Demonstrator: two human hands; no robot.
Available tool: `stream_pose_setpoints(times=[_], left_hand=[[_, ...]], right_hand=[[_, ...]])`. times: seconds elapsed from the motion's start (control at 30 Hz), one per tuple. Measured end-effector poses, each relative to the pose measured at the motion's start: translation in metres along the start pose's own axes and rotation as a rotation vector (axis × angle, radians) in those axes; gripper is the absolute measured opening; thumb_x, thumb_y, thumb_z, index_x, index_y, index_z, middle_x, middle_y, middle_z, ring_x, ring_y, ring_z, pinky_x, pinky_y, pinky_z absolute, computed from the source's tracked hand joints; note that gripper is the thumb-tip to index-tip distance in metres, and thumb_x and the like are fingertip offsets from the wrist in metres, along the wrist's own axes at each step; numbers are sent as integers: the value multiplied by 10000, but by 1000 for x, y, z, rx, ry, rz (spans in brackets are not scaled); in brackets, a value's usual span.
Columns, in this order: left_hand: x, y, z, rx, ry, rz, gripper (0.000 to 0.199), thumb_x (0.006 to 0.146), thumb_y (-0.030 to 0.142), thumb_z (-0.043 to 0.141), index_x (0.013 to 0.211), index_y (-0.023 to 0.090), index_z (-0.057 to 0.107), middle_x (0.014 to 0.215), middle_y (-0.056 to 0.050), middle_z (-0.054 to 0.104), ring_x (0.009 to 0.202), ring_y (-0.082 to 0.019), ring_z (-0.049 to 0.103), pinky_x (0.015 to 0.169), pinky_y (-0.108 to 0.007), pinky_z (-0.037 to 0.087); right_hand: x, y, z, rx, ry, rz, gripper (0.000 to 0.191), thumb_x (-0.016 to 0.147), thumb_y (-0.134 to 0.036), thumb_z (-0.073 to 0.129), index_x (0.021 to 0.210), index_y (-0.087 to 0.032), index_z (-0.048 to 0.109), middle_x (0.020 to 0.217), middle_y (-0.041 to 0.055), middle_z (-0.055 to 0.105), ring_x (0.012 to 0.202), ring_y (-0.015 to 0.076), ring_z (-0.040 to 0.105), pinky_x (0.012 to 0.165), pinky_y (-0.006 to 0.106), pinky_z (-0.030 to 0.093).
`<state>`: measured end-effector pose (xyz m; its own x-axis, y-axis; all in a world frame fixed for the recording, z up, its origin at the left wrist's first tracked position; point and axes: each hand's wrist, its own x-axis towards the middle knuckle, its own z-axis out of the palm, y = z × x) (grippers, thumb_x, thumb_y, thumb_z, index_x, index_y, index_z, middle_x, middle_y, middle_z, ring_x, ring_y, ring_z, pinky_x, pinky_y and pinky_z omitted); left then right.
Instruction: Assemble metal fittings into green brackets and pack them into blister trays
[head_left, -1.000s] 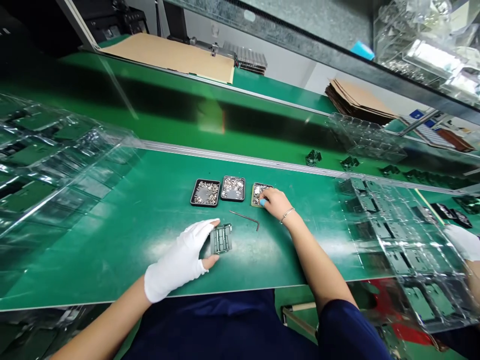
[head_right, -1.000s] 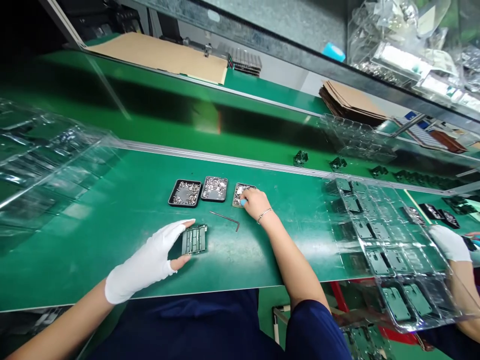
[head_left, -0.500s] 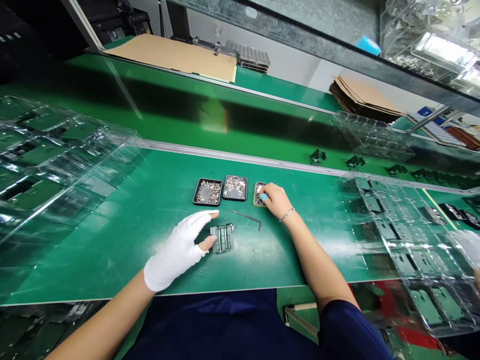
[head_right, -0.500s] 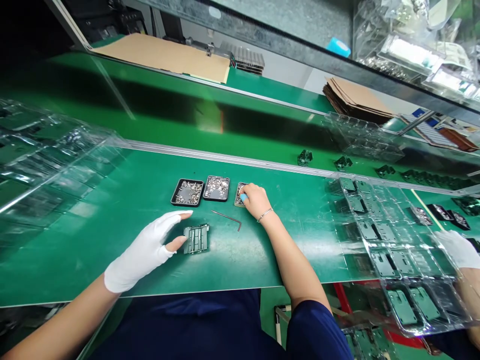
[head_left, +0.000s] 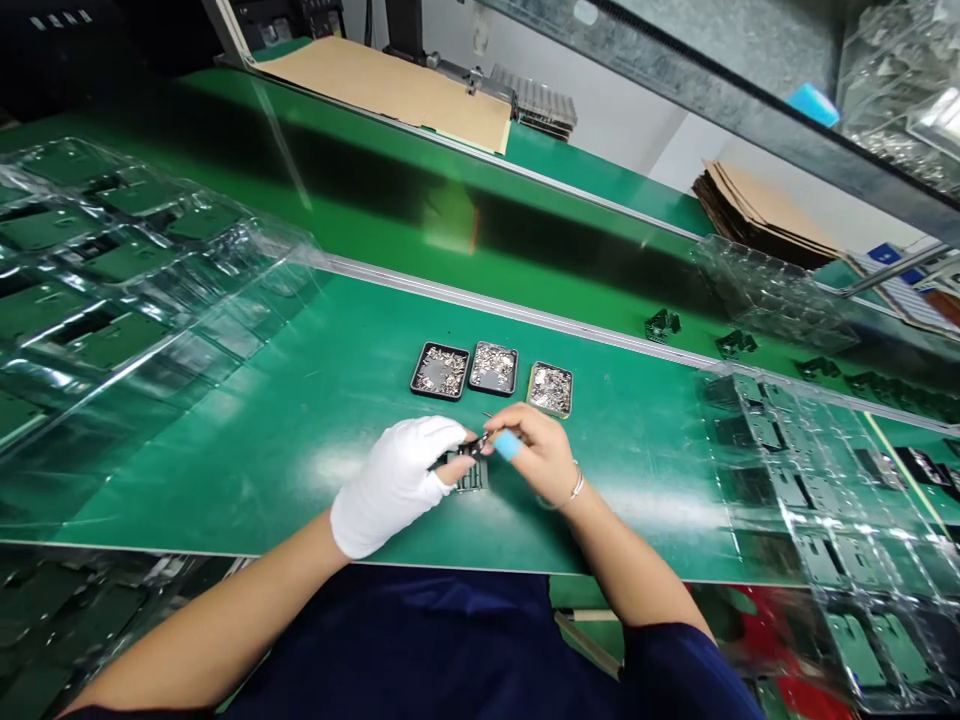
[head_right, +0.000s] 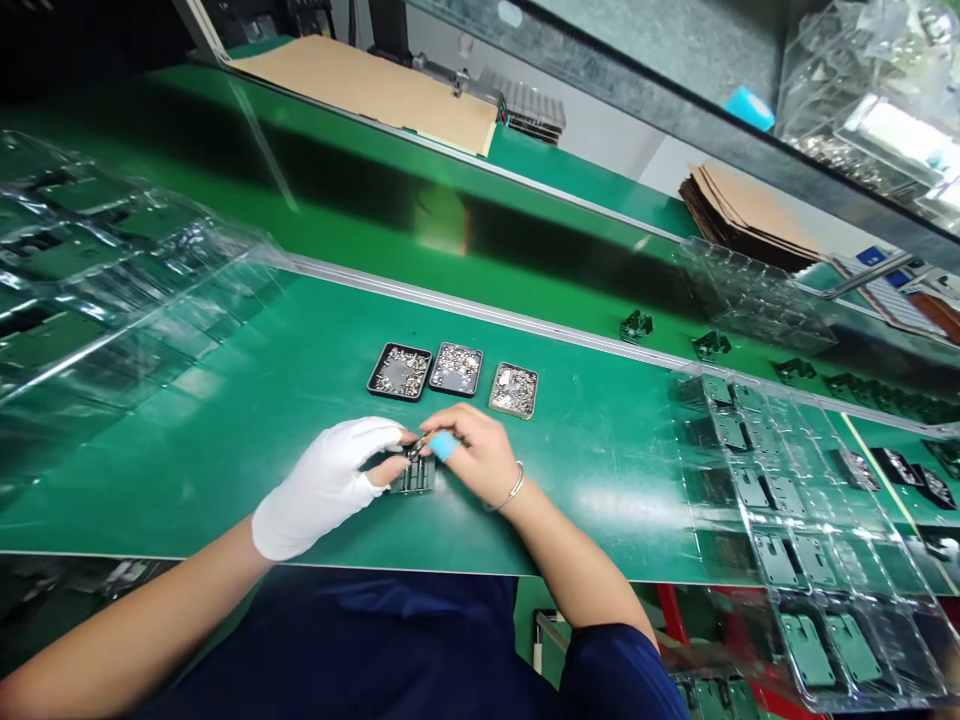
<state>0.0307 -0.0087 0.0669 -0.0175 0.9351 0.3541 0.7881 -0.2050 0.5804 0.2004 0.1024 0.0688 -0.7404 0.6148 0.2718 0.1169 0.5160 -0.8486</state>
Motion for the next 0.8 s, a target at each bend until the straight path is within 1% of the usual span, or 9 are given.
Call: stream_pose_setpoints(times=[0.1, 0.2, 0.27, 0.33, 0.43, 0.5, 0.57, 0.67, 0.8], left_hand=[[8, 5, 1, 96, 11, 33, 339, 931, 340, 405, 711, 182, 608, 662, -31, 624, 622, -167, 590, 599, -289, 443], [13, 4, 0, 260, 22, 43, 343, 931, 282, 384, 694, 173, 607, 650, -46, 618, 613, -181, 585, 585, -300, 411], [12, 0, 0, 313, 7, 41, 337, 927, 281, 398, 691, 169, 610, 655, -52, 625, 626, -193, 593, 594, -309, 407], [10, -4, 1, 241, 17, 33, 286, 916, 292, 441, 735, 166, 622, 697, -50, 647, 661, -195, 608, 622, -311, 423], [7, -10, 6, 2, 44, -19, 185, 895, 276, 494, 829, 164, 625, 782, -35, 668, 719, -170, 619, 665, -283, 454], [6, -15, 10, -90, 31, -62, 182, 895, 253, 480, 807, 170, 616, 772, -20, 659, 711, -150, 609, 665, -264, 459], [6, -17, 15, -106, 19, -83, 212, 901, 237, 454, 771, 175, 610, 749, -14, 652, 698, -144, 601, 663, -258, 458], [7, -17, 18, -18, 53, -44, 248, 909, 212, 424, 760, 168, 617, 730, -28, 652, 679, -151, 598, 650, -268, 453], [6, -9, 15, 216, 160, 41, 313, 899, 191, 401, 669, 163, 611, 630, -53, 614, 614, -185, 568, 603, -312, 424]], right_hand=[[-3, -10, 16, -29, 28, -59, 125, 866, -238, 512, 900, -218, 630, 857, 27, 680, 790, 141, 647, 703, 275, 531], [-2, -5, 20, -107, 61, -47, 123, 862, -235, 508, 875, -217, 629, 842, 26, 684, 792, 145, 644, 720, 282, 527], [-2, -1, 19, -170, 64, -51, 120, 859, -245, 512, 858, -216, 628, 833, 27, 686, 792, 150, 644, 735, 286, 522], [-2, 2, 19, -209, 75, -53, 119, 856, -243, 508, 836, -212, 621, 813, 27, 683, 769, 149, 639, 722, 278, 516], [-3, 3, 21, -220, 84, -36, 111, 840, -225, 502, 805, -209, 607, 776, 18, 668, 722, 143, 623, 684, 262, 505], [-4, 3, 23, -221, 78, -26, 108, 829, -219, 500, 790, -210, 601, 756, 14, 658, 704, 144, 614, 668, 258, 498], [-5, 3, 25, -221, 83, -28, 109, 820, -213, 495, 778, -211, 595, 742, 14, 647, 696, 146, 605, 658, 257, 491], [-5, 4, 24, -206, 89, -7, 109, 805, -201, 485, 762, -210, 585, 725, 14, 630, 651, 138, 574, 621, 252, 478], [-4, 3, 22, -32, 34, 146, 61, 785, -226, 519, 768, -205, 574, 656, -9, 600, 538, 112, 515, 514, 232, 445]])
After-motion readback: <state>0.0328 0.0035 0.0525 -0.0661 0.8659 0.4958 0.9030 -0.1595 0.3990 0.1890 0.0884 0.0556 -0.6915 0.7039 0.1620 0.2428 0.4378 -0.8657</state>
